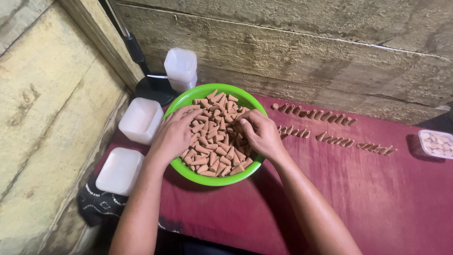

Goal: Arranging incense cones in rows on a table and sorting them in a bowl

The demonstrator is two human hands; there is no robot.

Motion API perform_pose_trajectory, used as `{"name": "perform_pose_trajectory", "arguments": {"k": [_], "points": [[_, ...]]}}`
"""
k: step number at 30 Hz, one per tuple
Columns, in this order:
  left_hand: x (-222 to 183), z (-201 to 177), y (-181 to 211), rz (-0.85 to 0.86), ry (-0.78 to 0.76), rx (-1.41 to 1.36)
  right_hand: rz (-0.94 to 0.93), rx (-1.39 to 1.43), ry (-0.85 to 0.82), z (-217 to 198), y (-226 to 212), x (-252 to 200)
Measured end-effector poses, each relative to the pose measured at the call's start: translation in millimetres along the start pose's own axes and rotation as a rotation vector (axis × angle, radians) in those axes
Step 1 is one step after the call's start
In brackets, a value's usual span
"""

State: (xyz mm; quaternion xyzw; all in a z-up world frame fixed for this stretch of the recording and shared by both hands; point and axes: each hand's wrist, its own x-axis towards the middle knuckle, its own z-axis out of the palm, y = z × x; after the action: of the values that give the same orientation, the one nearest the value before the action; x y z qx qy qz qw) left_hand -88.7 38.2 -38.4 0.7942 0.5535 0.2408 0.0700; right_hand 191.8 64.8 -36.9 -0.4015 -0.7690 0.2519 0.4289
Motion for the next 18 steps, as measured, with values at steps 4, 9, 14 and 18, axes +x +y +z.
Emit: {"name": "perform_pose_trajectory", "arguments": {"k": [4, 9, 14, 18], "points": [[3, 16, -7, -0.029, -0.017, 0.116, 0.006, -0.003, -0.003, 0, 0, 0], [-2, 39, -24, -0.084, 0.087, 0.131, 0.011, -0.026, -0.005, 0, 1, -1], [-5, 32, -19, -0.08, 0.118, 0.093, -0.001, -0.024, 0.005, 1, 0, -2], [-7, 33, -23, -0.011, 0.224, -0.052, 0.006, -0.02, 0.016, 2, 4, -3]]}}
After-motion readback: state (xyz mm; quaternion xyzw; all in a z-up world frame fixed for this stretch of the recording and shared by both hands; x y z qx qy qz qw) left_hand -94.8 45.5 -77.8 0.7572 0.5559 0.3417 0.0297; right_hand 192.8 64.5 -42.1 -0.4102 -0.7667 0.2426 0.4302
